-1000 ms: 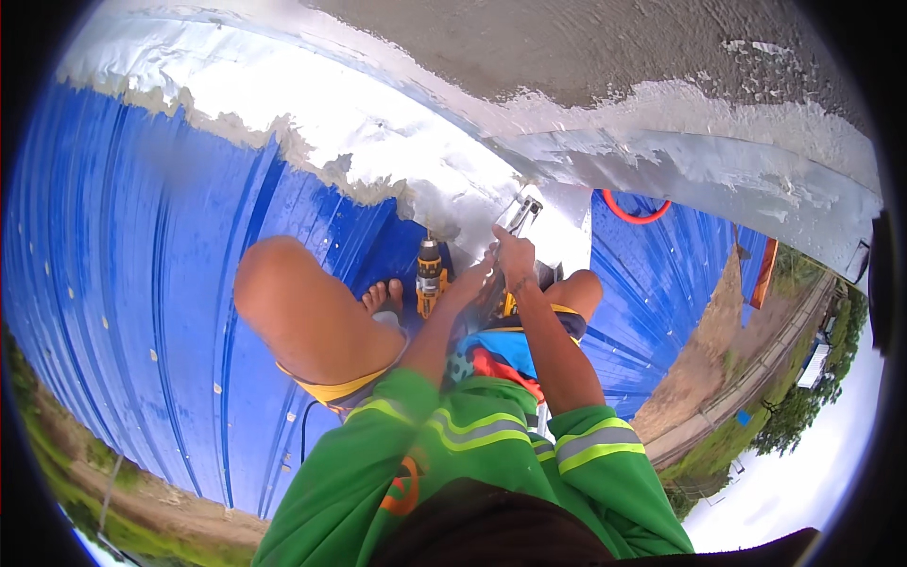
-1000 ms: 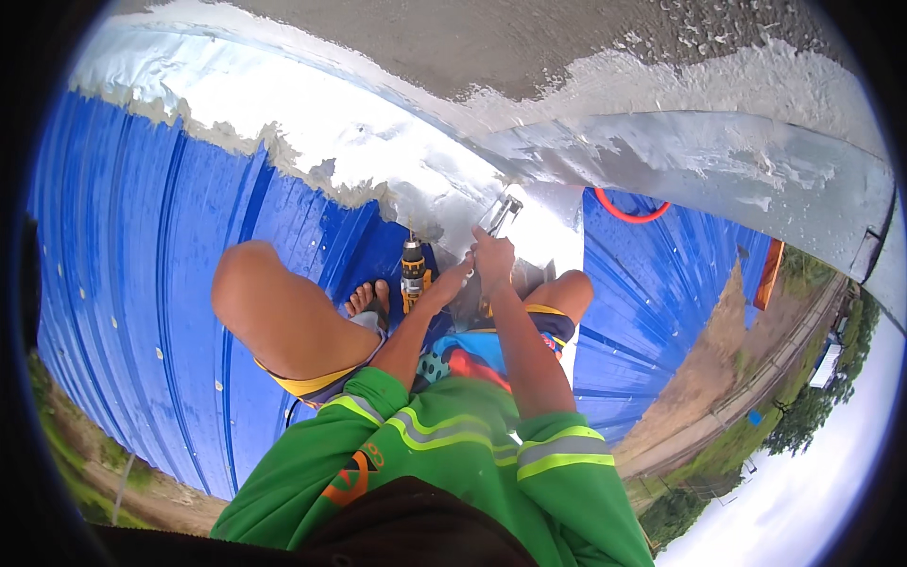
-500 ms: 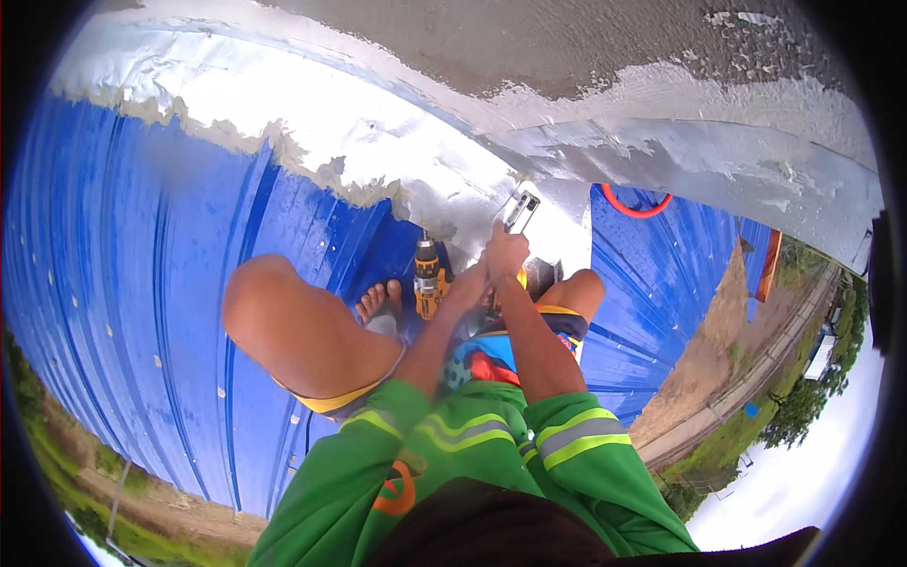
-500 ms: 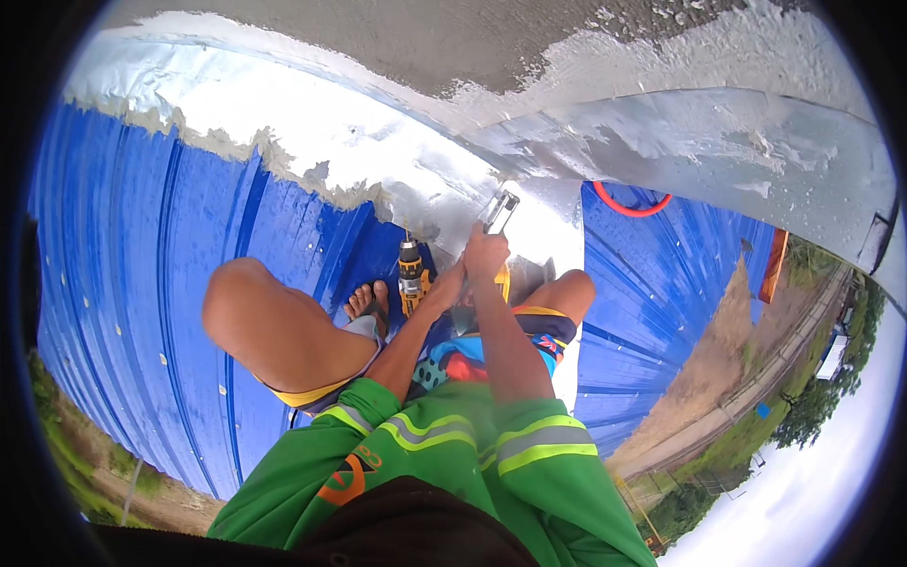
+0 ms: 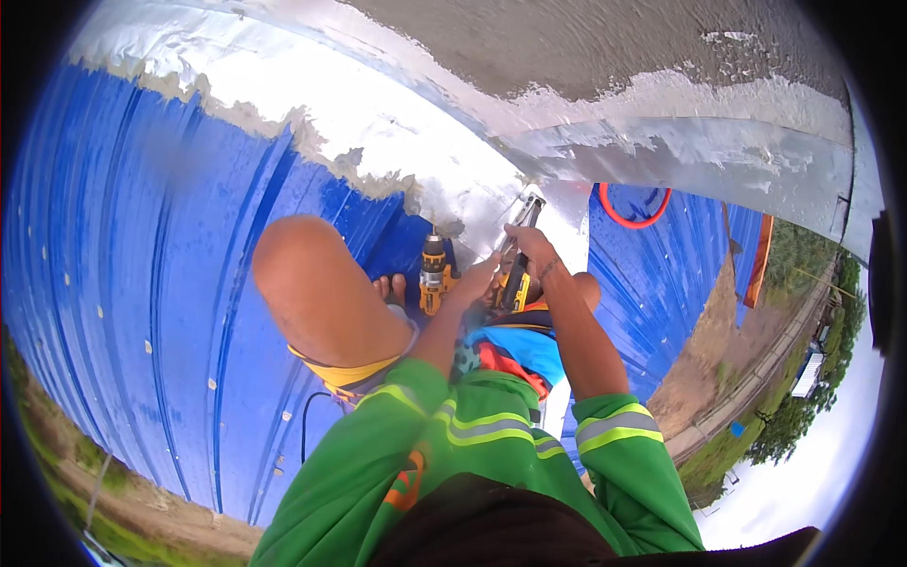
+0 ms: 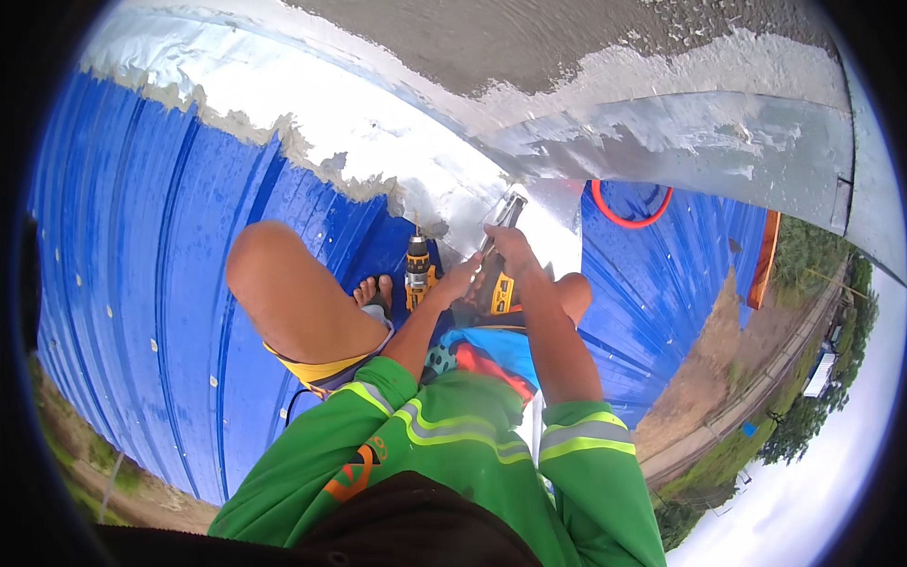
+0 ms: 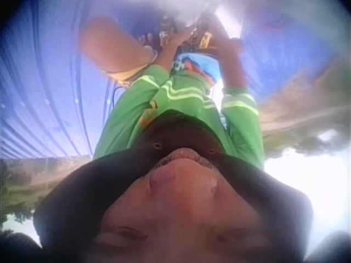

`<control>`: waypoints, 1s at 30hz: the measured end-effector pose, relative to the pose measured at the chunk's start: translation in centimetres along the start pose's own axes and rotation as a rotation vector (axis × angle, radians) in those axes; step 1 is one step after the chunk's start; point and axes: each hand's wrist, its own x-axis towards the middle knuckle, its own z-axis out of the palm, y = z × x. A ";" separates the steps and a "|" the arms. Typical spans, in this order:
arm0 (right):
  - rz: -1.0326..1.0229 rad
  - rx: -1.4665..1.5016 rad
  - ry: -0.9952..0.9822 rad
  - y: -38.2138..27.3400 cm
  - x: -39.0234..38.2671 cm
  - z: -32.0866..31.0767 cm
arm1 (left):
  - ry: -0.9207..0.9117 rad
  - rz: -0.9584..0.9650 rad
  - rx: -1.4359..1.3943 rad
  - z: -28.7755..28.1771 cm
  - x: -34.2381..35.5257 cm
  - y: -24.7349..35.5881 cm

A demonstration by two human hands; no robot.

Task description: The person installs metal flashing on a corrugated roof by drilling holes with a power drill and then securing it using a rivet tool.

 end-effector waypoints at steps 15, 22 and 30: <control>-0.178 0.029 0.355 1.9 0.0 3.1 | 0.192 0.348 0.088 2.2 -0.3 -0.7; -0.190 0.028 0.394 2.7 1.3 2.4 | 0.384 0.075 0.362 4.0 -2.7 2.8; -0.376 -0.337 0.605 5.6 5.6 1.0 | 0.562 0.146 0.613 4.5 -4.0 5.2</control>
